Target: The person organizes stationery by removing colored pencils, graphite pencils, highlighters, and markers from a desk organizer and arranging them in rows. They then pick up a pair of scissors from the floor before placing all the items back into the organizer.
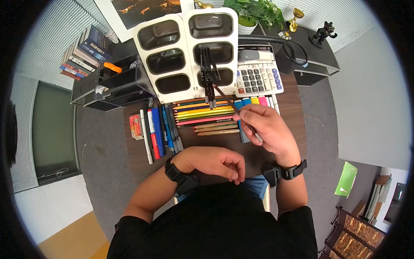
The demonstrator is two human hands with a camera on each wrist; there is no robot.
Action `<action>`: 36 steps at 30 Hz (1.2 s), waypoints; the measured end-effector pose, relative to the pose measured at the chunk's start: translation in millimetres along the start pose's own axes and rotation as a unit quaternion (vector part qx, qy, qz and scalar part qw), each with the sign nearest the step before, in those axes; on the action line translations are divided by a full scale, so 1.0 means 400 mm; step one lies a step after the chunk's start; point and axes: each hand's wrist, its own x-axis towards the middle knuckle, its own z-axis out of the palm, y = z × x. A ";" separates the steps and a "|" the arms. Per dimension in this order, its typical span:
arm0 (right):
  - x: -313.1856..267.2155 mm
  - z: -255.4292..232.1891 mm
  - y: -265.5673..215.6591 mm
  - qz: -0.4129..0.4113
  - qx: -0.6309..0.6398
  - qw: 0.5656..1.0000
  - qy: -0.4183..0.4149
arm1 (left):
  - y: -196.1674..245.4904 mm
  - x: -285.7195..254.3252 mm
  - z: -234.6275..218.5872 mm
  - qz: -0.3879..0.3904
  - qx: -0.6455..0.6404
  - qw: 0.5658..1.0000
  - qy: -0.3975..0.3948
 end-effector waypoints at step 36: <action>0.141 0.036 0.007 0.010 0.249 0.963 -0.103 | 0.011 -0.004 0.004 0.000 0.018 0.999 -0.040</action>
